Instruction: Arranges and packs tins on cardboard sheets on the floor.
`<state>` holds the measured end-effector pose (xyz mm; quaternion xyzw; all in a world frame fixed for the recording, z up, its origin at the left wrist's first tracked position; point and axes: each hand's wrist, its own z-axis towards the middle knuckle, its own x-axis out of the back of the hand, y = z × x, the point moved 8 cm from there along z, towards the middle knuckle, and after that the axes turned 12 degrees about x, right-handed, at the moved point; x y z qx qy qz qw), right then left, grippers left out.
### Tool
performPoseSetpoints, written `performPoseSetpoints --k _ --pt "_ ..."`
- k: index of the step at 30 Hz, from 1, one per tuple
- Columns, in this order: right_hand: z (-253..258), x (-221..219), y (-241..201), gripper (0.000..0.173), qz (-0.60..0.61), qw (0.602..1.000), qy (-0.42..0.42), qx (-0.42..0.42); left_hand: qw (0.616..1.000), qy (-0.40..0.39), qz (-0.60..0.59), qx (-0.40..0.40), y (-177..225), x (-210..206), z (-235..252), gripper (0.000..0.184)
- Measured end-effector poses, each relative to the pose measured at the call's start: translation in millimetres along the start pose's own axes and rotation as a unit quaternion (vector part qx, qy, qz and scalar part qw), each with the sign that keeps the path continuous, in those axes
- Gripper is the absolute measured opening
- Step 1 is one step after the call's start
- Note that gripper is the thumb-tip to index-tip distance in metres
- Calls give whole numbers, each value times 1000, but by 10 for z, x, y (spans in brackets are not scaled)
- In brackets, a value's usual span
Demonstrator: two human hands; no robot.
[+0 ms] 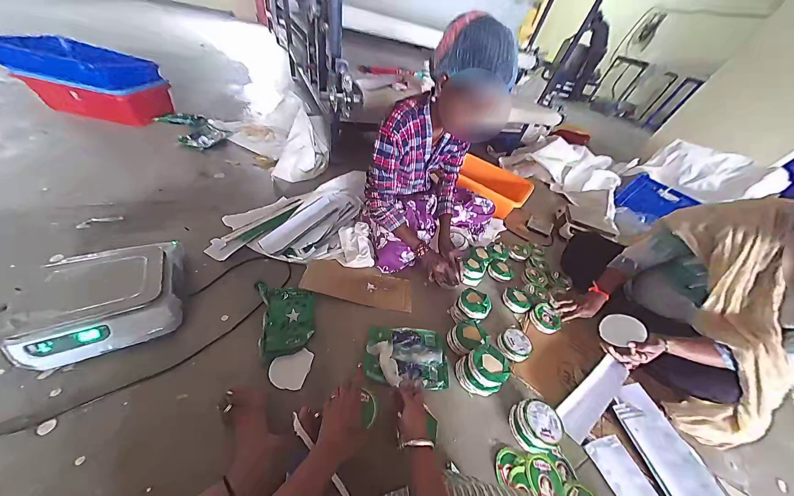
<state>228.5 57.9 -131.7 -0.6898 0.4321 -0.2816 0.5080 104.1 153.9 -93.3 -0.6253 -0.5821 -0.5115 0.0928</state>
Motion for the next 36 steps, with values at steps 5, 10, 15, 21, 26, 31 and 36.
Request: performPoseSetpoints --k 5,10,15,21,26,31,36 --pt "-540 -169 -333 44 245 968 -58 -11 969 70 -159 -177 441 535 -498 143" --pt "-518 -326 -374 45 484 858 -172 -9 921 123 -335 -159 -87 912 -320 122" --pt "-400 -520 -862 84 -222 919 -212 247 955 160 -239 -73 -962 618 -350 79" --pt "-534 -1084 210 77 -633 692 -250 240 960 164 -206 -93 -1098 160 -435 99" --pt "-251 -589 -268 76 -560 782 -129 240 959 223 -103 -143 -815 37 -473 120" --pt "136 -4 73 83 -677 724 -113 64 956 255 -58 -135 -604 -132 -364 109" --pt "248 -97 105 66 -663 736 -71 119 950 284 -37 -126 -601 -108 -340 107"
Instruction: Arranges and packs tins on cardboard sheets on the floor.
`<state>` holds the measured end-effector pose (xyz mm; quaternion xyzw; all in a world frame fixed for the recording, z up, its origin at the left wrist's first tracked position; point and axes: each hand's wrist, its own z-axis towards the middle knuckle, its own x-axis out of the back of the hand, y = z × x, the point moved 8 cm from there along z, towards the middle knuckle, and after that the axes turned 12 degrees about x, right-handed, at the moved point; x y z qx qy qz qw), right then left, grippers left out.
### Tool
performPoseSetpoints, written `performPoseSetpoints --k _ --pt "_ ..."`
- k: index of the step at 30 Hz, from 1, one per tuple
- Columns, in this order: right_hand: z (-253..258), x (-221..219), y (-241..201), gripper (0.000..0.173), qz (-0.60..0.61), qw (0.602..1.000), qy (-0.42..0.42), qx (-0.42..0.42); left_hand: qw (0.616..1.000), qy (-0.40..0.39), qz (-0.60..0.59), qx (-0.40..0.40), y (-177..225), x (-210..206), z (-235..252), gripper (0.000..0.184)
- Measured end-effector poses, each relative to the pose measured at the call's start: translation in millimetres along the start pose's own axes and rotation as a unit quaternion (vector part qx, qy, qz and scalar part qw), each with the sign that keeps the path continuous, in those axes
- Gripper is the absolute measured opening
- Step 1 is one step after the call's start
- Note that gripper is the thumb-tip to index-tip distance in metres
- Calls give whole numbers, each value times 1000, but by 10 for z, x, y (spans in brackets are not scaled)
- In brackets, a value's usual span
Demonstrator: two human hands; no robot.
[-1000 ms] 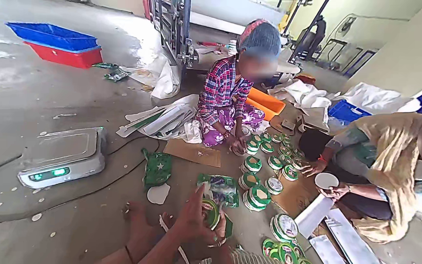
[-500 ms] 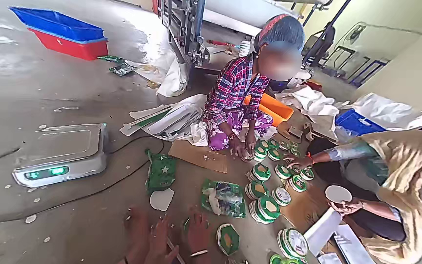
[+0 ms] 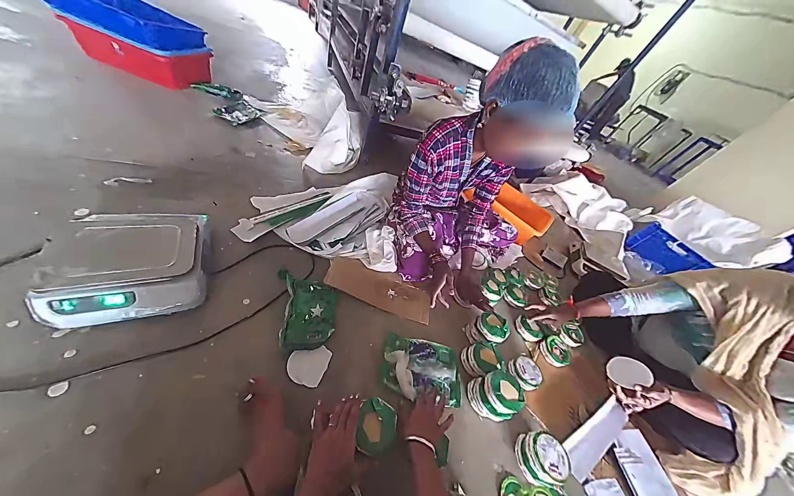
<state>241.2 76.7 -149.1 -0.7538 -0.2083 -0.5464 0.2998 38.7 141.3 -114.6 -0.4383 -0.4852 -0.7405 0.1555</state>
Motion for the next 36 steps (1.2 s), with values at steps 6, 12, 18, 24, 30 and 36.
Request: performPoseSetpoints --k 6,12,18,24,30,36 --pt "51 40 -122 47 -48 997 27 49 1000 -10 -13 15 -9 -43 28 100" --pt "50 100 -152 36 -80 992 59 79 1000 16 2 25 -11 -16 34 100" --pt "-3 269 -106 28 -68 992 69 75 999 32 -8 31 -25 6 30 101" --pt "-86 461 56 31 181 983 18 11 999 0 -26 47 -81 -23 41 100" --pt "-476 501 -278 37 229 960 -61 147 999 -12 -23 46 -67 -1 31 100" --pt "-569 482 -833 45 -24 980 -31 195 999 1 -6 33 -71 -45 29 99"
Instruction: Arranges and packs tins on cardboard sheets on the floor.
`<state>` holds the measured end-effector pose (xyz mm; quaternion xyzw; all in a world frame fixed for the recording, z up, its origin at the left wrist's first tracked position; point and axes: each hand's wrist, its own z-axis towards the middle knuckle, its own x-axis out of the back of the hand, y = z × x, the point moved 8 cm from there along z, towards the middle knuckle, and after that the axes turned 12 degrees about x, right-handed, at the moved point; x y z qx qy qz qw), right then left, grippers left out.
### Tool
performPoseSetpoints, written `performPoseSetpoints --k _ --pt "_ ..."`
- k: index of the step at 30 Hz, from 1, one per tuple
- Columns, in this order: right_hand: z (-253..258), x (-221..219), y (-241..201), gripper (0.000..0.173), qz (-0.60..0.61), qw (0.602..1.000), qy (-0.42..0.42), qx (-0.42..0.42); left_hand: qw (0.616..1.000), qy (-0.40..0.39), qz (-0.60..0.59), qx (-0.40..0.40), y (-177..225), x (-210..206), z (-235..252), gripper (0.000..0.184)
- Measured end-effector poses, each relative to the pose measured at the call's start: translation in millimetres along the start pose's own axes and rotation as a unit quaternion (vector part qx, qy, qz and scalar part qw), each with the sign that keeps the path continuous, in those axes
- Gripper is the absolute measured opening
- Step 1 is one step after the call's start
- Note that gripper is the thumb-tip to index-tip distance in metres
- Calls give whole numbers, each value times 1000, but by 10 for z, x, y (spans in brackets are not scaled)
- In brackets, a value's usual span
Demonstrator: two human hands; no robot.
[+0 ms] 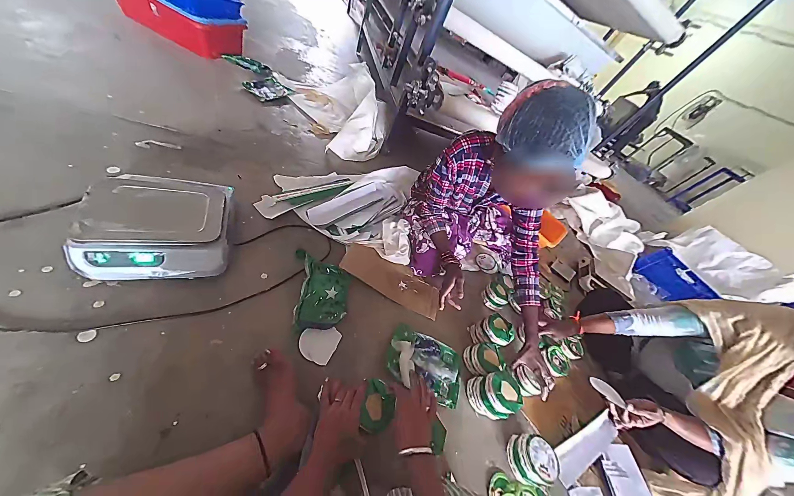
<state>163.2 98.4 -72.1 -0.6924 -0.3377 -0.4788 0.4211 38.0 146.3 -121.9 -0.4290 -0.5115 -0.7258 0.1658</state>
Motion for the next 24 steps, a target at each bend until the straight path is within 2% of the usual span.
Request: performPoseSetpoints --k 3,8,11,14,18,21,24 --pt "-55 -148 -45 53 -83 996 -26 36 1000 -21 10 9 0 14 2 98" --pt "-386 -75 20 42 -67 998 -14 -6 998 -56 2 31 -1 -11 26 98" --pt "-228 74 -66 49 -53 998 23 9 996 -80 6 37 -12 -44 8 98" --pt "-54 -40 -111 61 -72 995 -53 34 997 -65 1 30 -7 -3 5 95" --pt "-354 -154 -35 51 -58 998 -31 20 998 -50 2 30 -21 -2 23 94" --pt "-661 -254 -147 52 -92 995 -16 35 999 -43 2 27 -11 -18 -12 93" --pt "-594 -136 -169 42 -69 997 6 21 999 -37 3 23 -17 9 7 93"
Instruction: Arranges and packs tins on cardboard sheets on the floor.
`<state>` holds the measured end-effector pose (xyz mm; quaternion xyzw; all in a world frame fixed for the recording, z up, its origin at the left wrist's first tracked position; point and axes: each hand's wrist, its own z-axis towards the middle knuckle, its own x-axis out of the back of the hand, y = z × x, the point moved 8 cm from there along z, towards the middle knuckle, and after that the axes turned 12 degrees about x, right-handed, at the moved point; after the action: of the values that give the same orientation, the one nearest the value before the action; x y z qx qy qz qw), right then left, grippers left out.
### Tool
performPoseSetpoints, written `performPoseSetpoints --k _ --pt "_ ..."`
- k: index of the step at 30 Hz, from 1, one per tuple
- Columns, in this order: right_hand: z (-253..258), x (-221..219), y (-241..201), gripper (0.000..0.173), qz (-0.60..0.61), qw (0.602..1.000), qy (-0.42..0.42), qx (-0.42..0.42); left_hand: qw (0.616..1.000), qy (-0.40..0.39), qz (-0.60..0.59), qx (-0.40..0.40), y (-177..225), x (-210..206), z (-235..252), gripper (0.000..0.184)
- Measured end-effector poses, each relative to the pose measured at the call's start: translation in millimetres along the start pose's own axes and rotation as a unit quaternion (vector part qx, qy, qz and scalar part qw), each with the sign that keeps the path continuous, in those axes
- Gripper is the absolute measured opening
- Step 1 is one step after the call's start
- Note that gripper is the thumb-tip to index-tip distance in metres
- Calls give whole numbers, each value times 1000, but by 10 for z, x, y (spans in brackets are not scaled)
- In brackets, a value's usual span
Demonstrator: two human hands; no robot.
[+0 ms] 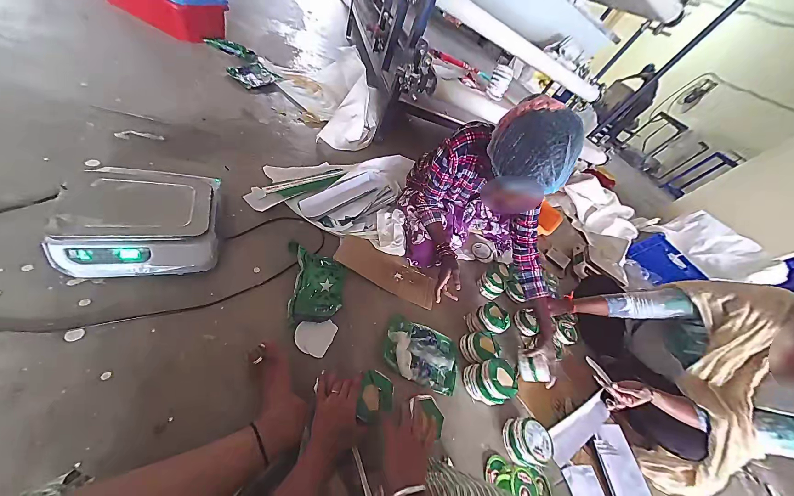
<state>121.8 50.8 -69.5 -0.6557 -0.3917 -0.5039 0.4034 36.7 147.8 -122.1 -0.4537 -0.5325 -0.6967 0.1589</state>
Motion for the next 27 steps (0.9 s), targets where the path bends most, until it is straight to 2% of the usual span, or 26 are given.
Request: performPoseSetpoints --k 1,4,7,10,12,15,18,20,23,27 --pt "84 31 67 44 7 1000 0 -18 1000 7 -2 -4 -3 0 -8 94" --pt "174 -107 177 61 16 995 -78 -60 1000 7 4 -8 -14 -28 -32 97" --pt "-59 -195 -69 52 -8 1000 1 8 1000 19 5 -3 -34 -28 17 96" --pt "-75 -71 -253 43 19 999 24 44 1000 11 -15 10 -39 -32 0 88" --pt "145 -78 -279 49 25 999 12 44 1000 8 -8 13 -37 -8 -20 80" --pt "435 -108 -312 54 28 997 -65 34 999 30 -30 10 10 88 -31 76" --pt "280 -189 -365 49 1 992 -91 85 999 18 -43 27 3 122 -17 66" --pt "40 -218 -297 50 -32 991 -67 113 998 12 -55 31 -5 114 -21 76" --pt "-32 75 -110 44 3 997 -17 72 998 29 -60 20 -22 80 -10 98" --pt "304 234 72 33 93 995 -4 -40 997 34 -66 20 -17 102 -24 96"
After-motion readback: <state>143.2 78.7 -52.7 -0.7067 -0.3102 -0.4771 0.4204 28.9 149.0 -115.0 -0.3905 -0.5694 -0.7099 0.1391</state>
